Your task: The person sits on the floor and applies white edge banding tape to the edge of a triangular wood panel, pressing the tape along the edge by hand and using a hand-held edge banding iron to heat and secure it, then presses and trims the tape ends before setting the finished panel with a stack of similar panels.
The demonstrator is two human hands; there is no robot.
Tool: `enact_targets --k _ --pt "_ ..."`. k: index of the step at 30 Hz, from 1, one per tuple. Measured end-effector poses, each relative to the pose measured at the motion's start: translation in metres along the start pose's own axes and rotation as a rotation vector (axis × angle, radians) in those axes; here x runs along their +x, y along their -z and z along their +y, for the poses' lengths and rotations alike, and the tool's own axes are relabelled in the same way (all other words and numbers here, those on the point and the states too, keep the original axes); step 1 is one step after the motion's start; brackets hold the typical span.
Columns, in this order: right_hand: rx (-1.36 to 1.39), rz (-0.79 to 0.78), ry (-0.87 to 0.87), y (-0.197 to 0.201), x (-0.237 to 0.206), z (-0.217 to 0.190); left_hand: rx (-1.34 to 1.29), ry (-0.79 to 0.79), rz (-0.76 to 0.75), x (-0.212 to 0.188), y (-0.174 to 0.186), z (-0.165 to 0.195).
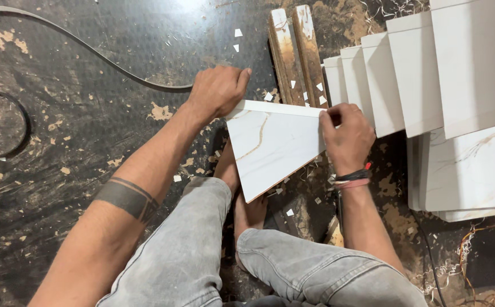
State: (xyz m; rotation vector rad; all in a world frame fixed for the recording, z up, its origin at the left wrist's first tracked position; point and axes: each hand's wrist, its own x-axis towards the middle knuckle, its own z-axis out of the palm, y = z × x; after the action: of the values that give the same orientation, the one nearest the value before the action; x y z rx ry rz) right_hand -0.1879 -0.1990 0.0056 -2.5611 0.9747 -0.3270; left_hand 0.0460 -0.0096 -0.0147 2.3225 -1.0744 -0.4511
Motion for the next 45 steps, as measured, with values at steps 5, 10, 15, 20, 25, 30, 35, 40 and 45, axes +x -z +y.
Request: enact_targets --k 5,10,15,20,25,30,35,40,45 --pt "-0.032 0.116 0.183 -0.002 -0.015 -0.018 0.006 0.029 -0.059 0.002 -0.001 0.000" --pt "0.803 -0.088 -0.361 -0.014 -0.001 0.009 0.011 0.061 -0.107 0.004 -0.002 0.000" --pt "0.855 -0.134 -0.504 -0.037 0.000 0.038 -0.001 0.015 -0.047 0.003 -0.002 -0.002" --pt "0.377 0.083 -0.166 -0.047 0.018 0.035 -0.006 0.009 -0.023 0.000 -0.004 -0.004" --pt "0.382 -0.066 -0.189 -0.044 0.039 0.018 0.007 0.029 0.013 -0.004 -0.005 0.000" --pt "0.522 -0.138 -0.367 -0.045 0.003 0.023 -0.109 0.317 -0.050 -0.029 -0.003 0.006" --pt "0.781 0.017 -0.443 -0.054 -0.039 0.026 -0.382 0.203 -0.094 -0.082 0.010 0.011" --pt "1.144 0.021 -0.302 -0.032 -0.100 0.025 -0.637 -0.012 0.008 -0.145 0.019 0.015" --pt "1.232 -0.045 -0.311 -0.010 -0.136 0.016 -0.775 -0.001 -0.057 -0.172 0.017 0.004"
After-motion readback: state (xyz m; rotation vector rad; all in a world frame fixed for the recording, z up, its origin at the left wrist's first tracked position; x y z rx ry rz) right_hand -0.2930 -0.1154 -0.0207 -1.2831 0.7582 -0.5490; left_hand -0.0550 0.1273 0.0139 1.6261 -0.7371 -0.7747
